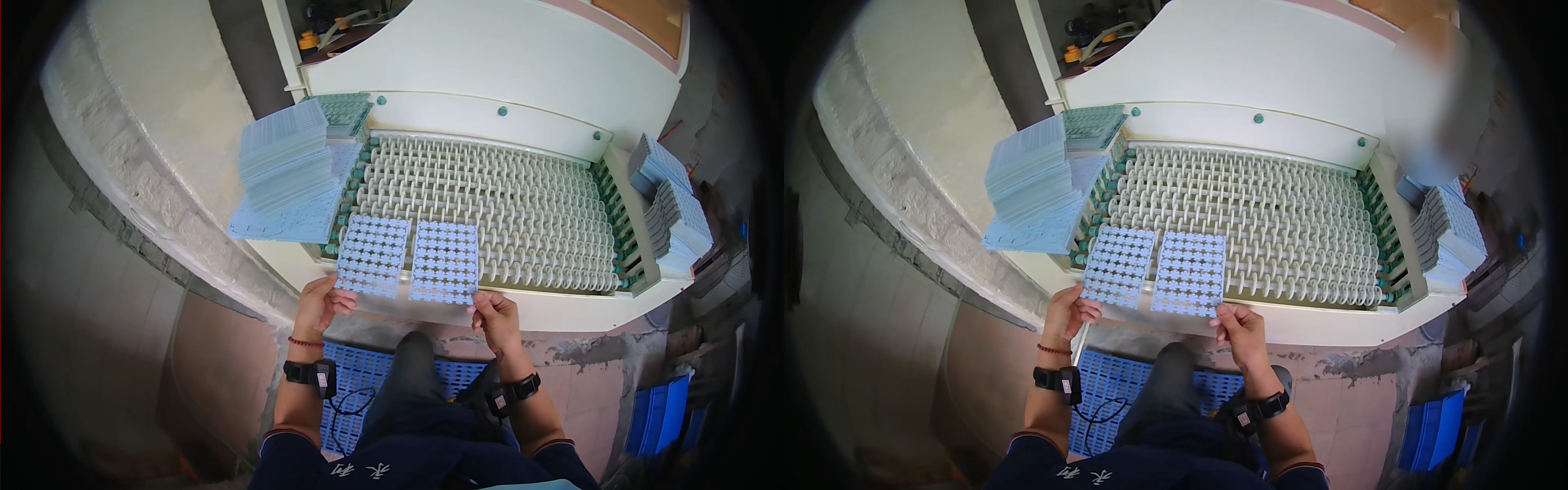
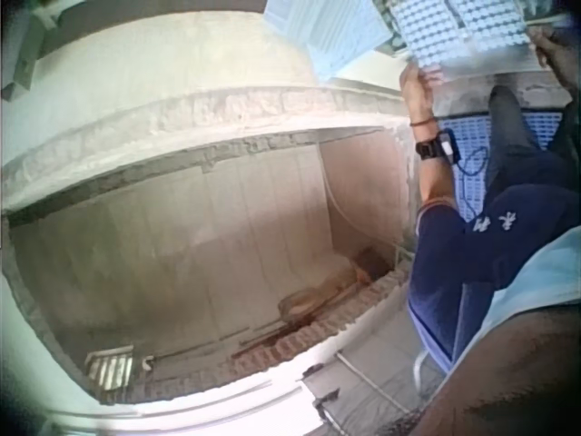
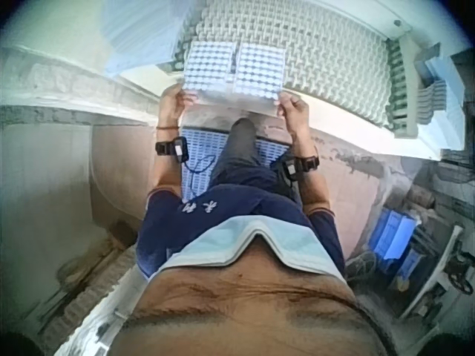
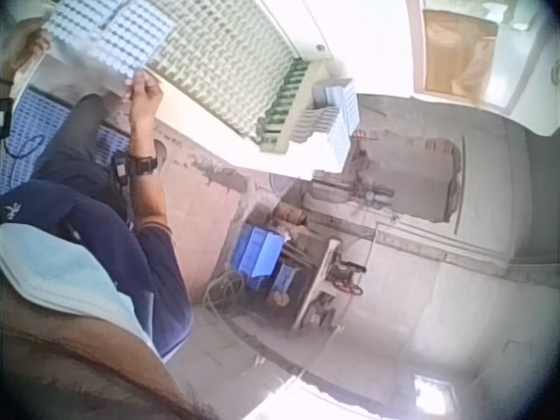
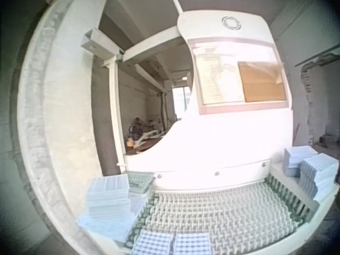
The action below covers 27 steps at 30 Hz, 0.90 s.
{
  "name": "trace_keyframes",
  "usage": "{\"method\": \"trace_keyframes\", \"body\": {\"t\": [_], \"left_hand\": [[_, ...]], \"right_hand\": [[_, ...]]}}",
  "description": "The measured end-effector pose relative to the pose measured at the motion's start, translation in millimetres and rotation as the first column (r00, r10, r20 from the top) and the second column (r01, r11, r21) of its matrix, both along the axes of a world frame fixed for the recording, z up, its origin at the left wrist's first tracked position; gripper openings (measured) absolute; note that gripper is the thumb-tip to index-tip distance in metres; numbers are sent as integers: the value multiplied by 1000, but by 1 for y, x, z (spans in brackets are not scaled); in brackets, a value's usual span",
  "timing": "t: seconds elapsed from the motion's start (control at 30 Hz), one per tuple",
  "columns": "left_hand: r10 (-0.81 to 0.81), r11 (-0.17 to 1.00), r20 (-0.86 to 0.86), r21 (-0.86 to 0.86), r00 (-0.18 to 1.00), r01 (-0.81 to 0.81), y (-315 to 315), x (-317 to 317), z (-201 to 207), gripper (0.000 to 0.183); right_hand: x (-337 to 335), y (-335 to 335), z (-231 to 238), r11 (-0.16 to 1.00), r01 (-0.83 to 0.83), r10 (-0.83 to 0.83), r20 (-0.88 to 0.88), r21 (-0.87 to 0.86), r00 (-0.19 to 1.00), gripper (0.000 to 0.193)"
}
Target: The recorder is placing plastic grids onto a testing or assembly machine in a workshop.
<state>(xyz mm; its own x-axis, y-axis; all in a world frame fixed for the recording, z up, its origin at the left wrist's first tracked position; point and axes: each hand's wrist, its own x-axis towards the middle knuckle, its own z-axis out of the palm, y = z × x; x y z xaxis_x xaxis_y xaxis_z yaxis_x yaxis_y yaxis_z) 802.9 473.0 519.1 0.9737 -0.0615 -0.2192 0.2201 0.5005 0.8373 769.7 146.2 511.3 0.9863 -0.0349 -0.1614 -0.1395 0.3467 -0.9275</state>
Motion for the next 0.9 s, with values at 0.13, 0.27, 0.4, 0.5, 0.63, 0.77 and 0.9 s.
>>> {"method": "trace_keyframes", "body": {"t": [0.13,0.27,0.4,0.5,0.63,0.77,0.9], "left_hand": [[32,998,-59,53,998,-28,-2,8,-12,45],[154,988,-87,21,984,-153,25,-17,-17,46],[161,987,-105,9,981,-161,26,-32,-34,43],[147,989,-114,15,983,-147,4,-31,-39,41],[129,992,-113,4,985,-129,-3,-44,-44,37],[113,993,-95,32,989,-110,-13,-54,-43,34],[152,986,-72,77,986,-146,-11,-60,-42,32]], "right_hand": [[-8,-33,18,981,55,-45,57,-186,997,19],[-15,-106,60,825,478,-327,435,-302,839,15],[-20,-207,115,411,871,-587,652,-270,479,18],[-21,-275,147,152,945,-583,746,-288,321,31],[15,-284,170,-236,828,-587,754,-508,296,57],[31,-291,168,-291,740,-649,694,-606,313,63],[16,-326,148,-342,833,-598,785,-434,163,60]]}}
